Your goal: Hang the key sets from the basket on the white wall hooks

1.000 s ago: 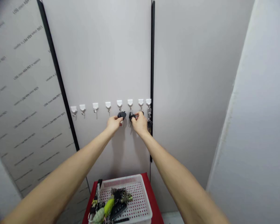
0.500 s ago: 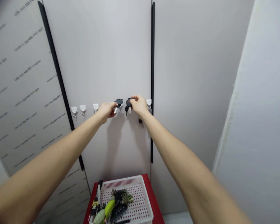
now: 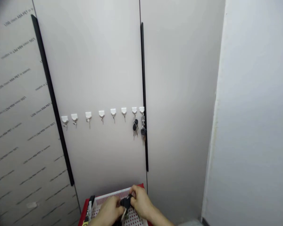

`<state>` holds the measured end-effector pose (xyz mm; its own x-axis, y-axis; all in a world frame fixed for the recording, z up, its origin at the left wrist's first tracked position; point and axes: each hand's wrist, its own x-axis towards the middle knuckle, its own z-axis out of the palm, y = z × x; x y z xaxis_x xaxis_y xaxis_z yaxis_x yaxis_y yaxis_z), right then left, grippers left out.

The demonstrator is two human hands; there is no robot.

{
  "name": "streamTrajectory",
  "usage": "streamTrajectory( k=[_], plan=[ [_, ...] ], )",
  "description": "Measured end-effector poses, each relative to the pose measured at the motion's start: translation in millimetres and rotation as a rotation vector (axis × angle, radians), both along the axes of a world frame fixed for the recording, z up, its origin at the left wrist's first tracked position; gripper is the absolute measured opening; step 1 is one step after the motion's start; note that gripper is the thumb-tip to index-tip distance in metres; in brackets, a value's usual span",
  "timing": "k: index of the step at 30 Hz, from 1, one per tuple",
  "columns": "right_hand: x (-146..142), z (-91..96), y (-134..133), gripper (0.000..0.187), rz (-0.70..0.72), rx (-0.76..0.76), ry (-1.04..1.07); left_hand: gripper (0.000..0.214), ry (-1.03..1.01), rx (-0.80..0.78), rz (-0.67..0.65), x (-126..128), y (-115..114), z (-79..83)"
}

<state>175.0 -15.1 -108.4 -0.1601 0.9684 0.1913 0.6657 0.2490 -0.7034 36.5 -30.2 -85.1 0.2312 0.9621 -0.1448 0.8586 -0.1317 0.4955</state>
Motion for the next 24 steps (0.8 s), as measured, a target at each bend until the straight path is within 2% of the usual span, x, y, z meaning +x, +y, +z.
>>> streamTrajectory(
  k=[3,4,6,8,11,13,15,18,24],
  plan=[
    [0.4,-7.3,-7.1,0.027,0.044,0.047,-0.088,0.021,0.142,0.042,-0.042,3.9,-5.1,-9.6],
    [1.6,-2.1,-6.7,0.026,0.07,0.066,-0.107,0.021,0.169,0.028,-0.06,5.2,-3.7,-7.9],
    [7.7,20.4,-0.9,0.023,0.088,0.133,-0.111,0.022,0.168,0.03,-0.088,8.4,5.4,4.4],
    [19.4,57.4,11.2,0.022,-0.005,0.269,-0.061,0.022,0.094,0.109,-0.099,13.7,22.5,29.9],
    [42.0,124.3,35.4,0.026,-0.346,0.538,0.064,0.027,-0.141,0.326,-0.045,29.0,56.9,86.7],
    [53.1,162.2,50.4,0.03,-0.49,0.619,0.091,0.034,-0.318,0.461,0.055,44.2,78.3,126.2],
    [57.6,187.1,62.3,0.032,-0.566,0.628,0.076,0.04,-0.477,0.544,0.132,61.6,93.9,157.8],
    [54.7,201.1,74.7,0.032,-0.603,0.556,0.033,0.041,-0.62,0.543,0.171,86.2,106.0,182.7],
    [50.7,203.9,86.3,0.028,-0.633,0.49,0.045,0.026,-0.678,0.512,0.21,110.5,112.7,190.0]
  ],
)
